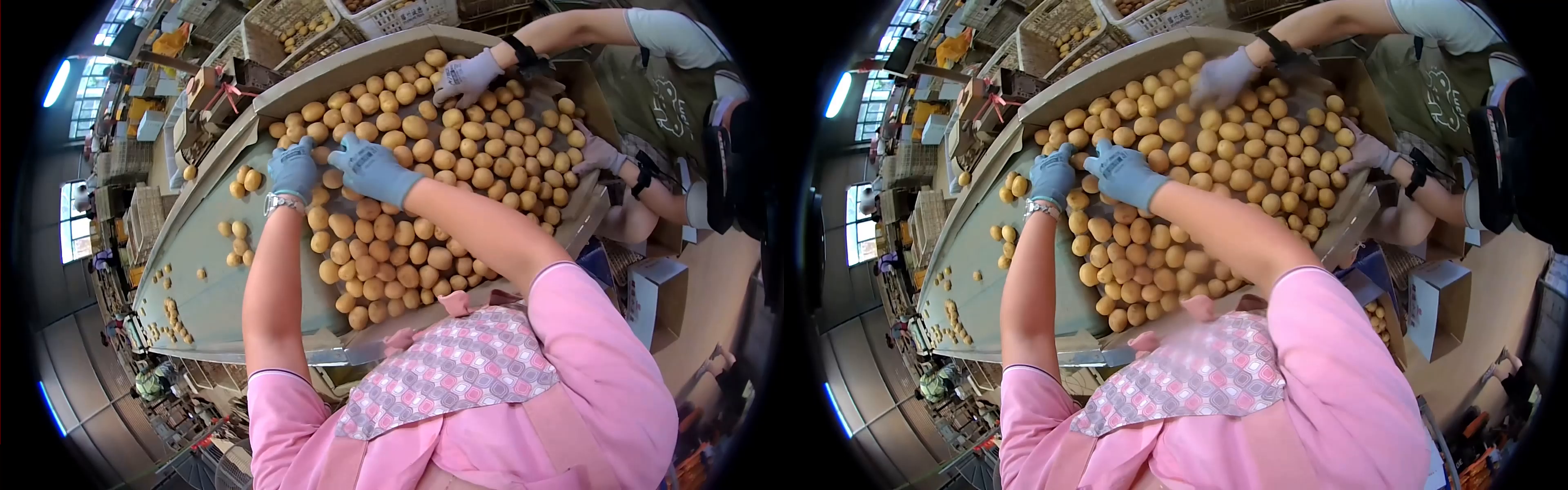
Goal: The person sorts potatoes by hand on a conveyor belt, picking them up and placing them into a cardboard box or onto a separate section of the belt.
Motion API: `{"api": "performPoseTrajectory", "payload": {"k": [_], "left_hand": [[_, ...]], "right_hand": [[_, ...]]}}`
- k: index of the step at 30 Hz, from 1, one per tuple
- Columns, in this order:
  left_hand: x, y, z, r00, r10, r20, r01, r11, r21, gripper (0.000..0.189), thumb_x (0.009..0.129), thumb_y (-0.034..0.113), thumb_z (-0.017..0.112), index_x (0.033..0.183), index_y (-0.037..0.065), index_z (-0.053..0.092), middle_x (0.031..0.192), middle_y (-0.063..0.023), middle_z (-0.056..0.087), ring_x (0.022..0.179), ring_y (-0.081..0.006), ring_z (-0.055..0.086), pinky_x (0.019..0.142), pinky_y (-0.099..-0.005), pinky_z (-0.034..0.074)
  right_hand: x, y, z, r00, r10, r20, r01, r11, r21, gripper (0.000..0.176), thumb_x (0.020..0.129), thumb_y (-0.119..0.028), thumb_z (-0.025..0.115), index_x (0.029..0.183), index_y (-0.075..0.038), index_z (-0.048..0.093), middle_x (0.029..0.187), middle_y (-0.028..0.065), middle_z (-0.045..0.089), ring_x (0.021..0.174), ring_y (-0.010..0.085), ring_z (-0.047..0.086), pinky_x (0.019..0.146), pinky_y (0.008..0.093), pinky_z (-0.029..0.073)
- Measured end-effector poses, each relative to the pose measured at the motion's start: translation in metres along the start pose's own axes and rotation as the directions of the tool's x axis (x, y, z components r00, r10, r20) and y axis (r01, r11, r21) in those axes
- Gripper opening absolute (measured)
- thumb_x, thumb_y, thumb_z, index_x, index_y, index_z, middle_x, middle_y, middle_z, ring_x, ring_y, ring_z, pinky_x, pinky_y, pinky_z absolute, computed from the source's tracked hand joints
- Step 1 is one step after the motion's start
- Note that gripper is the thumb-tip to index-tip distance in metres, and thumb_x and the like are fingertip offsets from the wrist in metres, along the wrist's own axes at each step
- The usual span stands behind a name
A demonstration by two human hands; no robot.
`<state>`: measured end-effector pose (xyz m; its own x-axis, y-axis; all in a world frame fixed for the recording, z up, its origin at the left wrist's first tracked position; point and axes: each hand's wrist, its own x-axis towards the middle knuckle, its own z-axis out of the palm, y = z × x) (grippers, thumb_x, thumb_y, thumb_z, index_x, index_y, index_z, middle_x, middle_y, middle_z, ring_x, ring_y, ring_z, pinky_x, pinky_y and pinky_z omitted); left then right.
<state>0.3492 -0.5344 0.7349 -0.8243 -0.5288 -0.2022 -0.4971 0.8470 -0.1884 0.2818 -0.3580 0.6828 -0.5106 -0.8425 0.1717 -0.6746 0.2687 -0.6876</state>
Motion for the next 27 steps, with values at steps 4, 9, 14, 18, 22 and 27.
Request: {"api": "performPoseTrajectory", "payload": {"k": [4, 9, 14, 18, 22, 27], "left_hand": [[-0.002, -0.001, 0.0, 0.999, 0.042, -0.029, -0.043, 0.999, -0.01, 0.023, 0.095, 0.027, 0.067, 0.117, 0.025, 0.073, 0.121, -0.009, 0.076, 0.12, -0.0367, 0.064, 0.098, -0.0503, 0.051], [0.002, -0.012, 0.046, 0.918, 0.094, -0.386, -0.133, 0.988, -0.077, 0.013, 0.094, 0.024, 0.072, 0.106, 0.02, 0.071, 0.101, -0.0049, 0.075, 0.103, -0.0343, 0.069, 0.085, -0.0494, 0.053], [-0.092, 0.04, 0.011, 0.815, 0.026, -0.579, -0.438, 0.681, -0.586, 0.048, 0.095, 0.005, 0.072, 0.142, 0.004, 0.061, 0.123, -0.0132, 0.072, 0.104, -0.0242, 0.071, 0.086, -0.0356, 0.059], [-0.196, 0.107, 0.0, 0.845, 0.208, -0.492, -0.523, 0.51, -0.683, 0.057, 0.089, 0.0, 0.08, 0.142, 0.002, 0.061, 0.134, -0.0148, 0.068, 0.121, -0.0324, 0.067, 0.103, -0.0408, 0.055], [-0.241, 0.12, 0.018, 0.83, 0.165, -0.533, -0.493, 0.662, -0.564, 0.065, 0.087, 0.009, 0.082, 0.147, 0.0, 0.057, 0.138, -0.0174, 0.065, 0.134, -0.0396, 0.057, 0.112, -0.0485, 0.045], [-0.264, 0.079, 0.045, 0.827, -0.222, -0.517, -0.238, 0.695, -0.679, 0.054, 0.098, 0.014, 0.072, 0.147, -0.001, 0.056, 0.149, -0.0235, 0.056, 0.141, -0.0417, 0.051, 0.118, -0.05, 0.04]], "right_hand": [[-0.081, -0.001, -0.024, 0.986, 0.116, -0.116, -0.063, 0.922, 0.383, 0.029, 0.095, -0.034, 0.069, 0.116, -0.014, 0.07, 0.107, 0.0168, 0.066, 0.096, 0.0312, 0.069, 0.088, 0.044, 0.057], [-0.155, 0.018, -0.026, 0.864, 0.143, 0.483, -0.474, -0.097, 0.875, 0.028, 0.11, -0.037, 0.062, 0.123, -0.013, 0.068, 0.098, -0.0062, 0.063, 0.082, 0.0049, 0.063, 0.071, 0.0199, 0.053], [-0.183, 0.032, -0.047, 0.836, -0.024, 0.549, -0.511, -0.401, 0.76, 0.03, 0.111, -0.024, 0.057, 0.137, -0.01, 0.062, 0.126, 0.0012, 0.065, 0.109, 0.0135, 0.066, 0.091, 0.0265, 0.059], [-0.19, 0.048, -0.022, 0.857, -0.089, 0.507, -0.515, -0.152, 0.844, 0.045, 0.111, -0.005, 0.053, 0.155, -0.005, 0.051, 0.153, 0.0073, 0.055, 0.137, 0.0207, 0.059, 0.111, 0.0355, 0.057], [-0.192, 0.029, -0.032, 0.888, -0.347, 0.301, -0.187, 0.324, 0.927, 0.051, 0.107, -0.001, 0.058, 0.157, -0.005, 0.049, 0.154, 0.0077, 0.055, 0.139, 0.0184, 0.056, 0.113, 0.0343, 0.054], [-0.135, 0.058, -0.062, 0.745, -0.047, 0.666, -0.666, -0.12, 0.736, 0.025, 0.104, -0.015, 0.064, 0.125, -0.002, 0.066, 0.118, 0.0066, 0.072, 0.103, 0.0189, 0.071, 0.087, 0.0311, 0.06]]}}
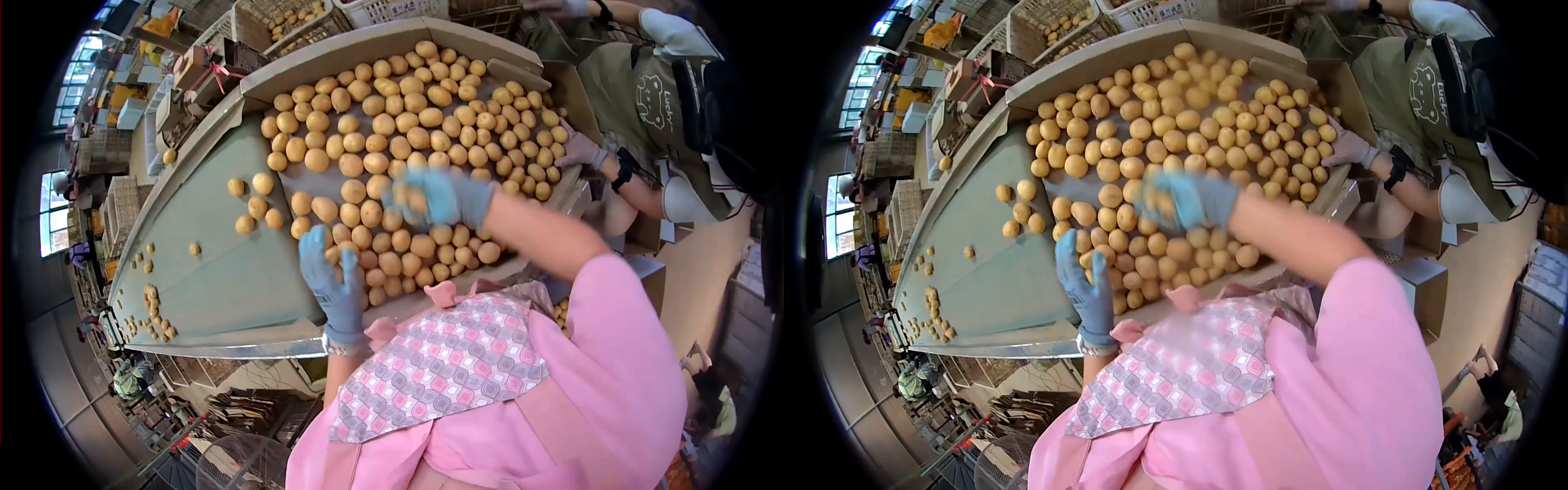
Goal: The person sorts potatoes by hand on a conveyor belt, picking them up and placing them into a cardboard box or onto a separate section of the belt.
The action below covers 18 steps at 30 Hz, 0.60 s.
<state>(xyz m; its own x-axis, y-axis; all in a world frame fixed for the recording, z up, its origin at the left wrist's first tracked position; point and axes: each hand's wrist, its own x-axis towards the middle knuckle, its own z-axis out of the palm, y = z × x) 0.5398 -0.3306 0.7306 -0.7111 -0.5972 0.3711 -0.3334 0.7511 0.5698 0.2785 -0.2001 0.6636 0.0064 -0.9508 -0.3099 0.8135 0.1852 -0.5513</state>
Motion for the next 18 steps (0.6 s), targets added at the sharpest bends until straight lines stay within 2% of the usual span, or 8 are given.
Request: {"api": "performPoseTrajectory", "payload": {"k": [4, 5, 7, 8, 11, 12, 15, 18], "left_hand": [[0.0, -0.001, -0.001, 0.996, -0.09, -0.018, 0.088, 0.992, -0.092, 0.05, 0.099, 0.014, 0.07, 0.144, -0.002, 0.059, 0.146, -0.0214, 0.059, 0.14, -0.042, 0.052, 0.118, -0.0508, 0.04], [0.002, 0.002, 0.0, 0.998, -0.055, 0.001, 0.055, 0.997, -0.054, 0.049, 0.099, 0.014, 0.07, 0.144, -0.002, 0.059, 0.146, -0.021, 0.06, 0.14, -0.0419, 0.052, 0.118, -0.0508, 0.04], [0.002, 0.0, 0.004, 0.999, -0.014, 0.039, 0.014, 1.0, 0.0, 0.047, 0.098, 0.013, 0.07, 0.143, -0.001, 0.061, 0.146, -0.0208, 0.06, 0.14, -0.041, 0.053, 0.119, -0.0505, 0.04], [0.001, 0.001, 0.006, 0.999, 0.013, 0.038, -0.013, 1.0, -0.002, 0.047, 0.098, 0.012, 0.07, 0.143, -0.001, 0.061, 0.145, -0.0201, 0.061, 0.14, -0.0402, 0.054, 0.119, -0.0502, 0.04], [0.0, 0.002, 0.01, 0.996, 0.045, 0.072, -0.044, 0.999, -0.024, 0.046, 0.096, 0.011, 0.071, 0.141, 0.0, 0.063, 0.146, -0.0193, 0.061, 0.138, -0.041, 0.054, 0.118, -0.0527, 0.04], [-0.002, 0.003, 0.008, 0.985, 0.076, 0.153, -0.074, 0.997, -0.019, 0.047, 0.096, 0.012, 0.072, 0.141, 0.001, 0.063, 0.146, -0.0193, 0.061, 0.139, -0.042, 0.053, 0.118, -0.0525, 0.04], [0.001, 0.01, 0.011, 0.919, 0.118, 0.377, -0.118, 0.993, -0.023, 0.054, 0.091, 0.024, 0.076, 0.143, 0.008, 0.066, 0.15, -0.0208, 0.059, 0.143, -0.0485, 0.047, 0.122, -0.0559, 0.035], [0.0, 0.016, 0.008, 0.807, 0.2, 0.555, -0.352, 0.918, 0.181, 0.077, 0.085, 0.041, 0.082, 0.155, 0.019, 0.058, 0.166, -0.0173, 0.042, 0.152, -0.0506, 0.033, 0.123, -0.0692, 0.025]], "right_hand": [[0.036, -0.142, 0.024, 0.717, -0.634, -0.289, 0.62, 0.77, -0.153, 0.014, 0.101, -0.016, 0.063, 0.109, -0.005, 0.067, 0.121, 0.0096, 0.073, 0.104, 0.0264, 0.074, 0.087, 0.0385, 0.061], [0.044, -0.137, 0.0, 0.566, -0.812, -0.144, 0.282, 0.354, -0.892, 0.014, 0.1, -0.016, 0.062, 0.108, -0.007, 0.068, 0.12, 0.0103, 0.072, 0.102, 0.0283, 0.074, 0.083, 0.0399, 0.061], [0.027, -0.116, -0.017, 0.527, -0.847, -0.068, -0.468, -0.222, -0.855, 0.011, 0.096, -0.013, 0.062, 0.104, -0.01, 0.069, 0.111, 0.0092, 0.067, 0.093, 0.0305, 0.072, 0.071, 0.0404, 0.061], [0.012, -0.1, -0.025, 0.419, -0.897, 0.138, -0.56, -0.375, -0.739, 0.01, 0.094, -0.012, 0.063, 0.1, -0.01, 0.071, 0.107, 0.0087, 0.066, 0.095, 0.0286, 0.07, 0.072, 0.0395, 0.061], [-0.01, -0.044, -0.063, 0.632, -0.76, 0.151, -0.541, -0.573, -0.616, 0.023, 0.096, -0.021, 0.065, 0.116, -0.01, 0.066, 0.109, 0.0074, 0.064, 0.102, 0.0275, 0.065, 0.084, 0.0405, 0.058], [-0.019, -0.019, -0.037, 0.512, -0.85, 0.124, -0.363, -0.345, -0.865, 0.042, 0.098, -0.025, 0.064, 0.136, -0.008, 0.06, 0.119, 0.0075, 0.066, 0.111, 0.0279, 0.063, 0.093, 0.043, 0.056], [-0.046, 0.068, -0.019, 0.699, -0.682, 0.215, -0.195, -0.471, -0.86, 0.064, 0.096, -0.034, 0.07, 0.154, -0.014, 0.053, 0.165, 0.0161, 0.042, 0.152, 0.0534, 0.032, 0.123, 0.0678, 0.03], [-0.065, 0.071, -0.002, 0.752, -0.639, 0.16, -0.105, -0.356, -0.928, 0.072, 0.094, -0.039, 0.072, 0.159, -0.017, 0.05, 0.166, 0.0123, 0.042, 0.154, 0.0419, 0.037, 0.124, 0.0597, 0.032]]}}
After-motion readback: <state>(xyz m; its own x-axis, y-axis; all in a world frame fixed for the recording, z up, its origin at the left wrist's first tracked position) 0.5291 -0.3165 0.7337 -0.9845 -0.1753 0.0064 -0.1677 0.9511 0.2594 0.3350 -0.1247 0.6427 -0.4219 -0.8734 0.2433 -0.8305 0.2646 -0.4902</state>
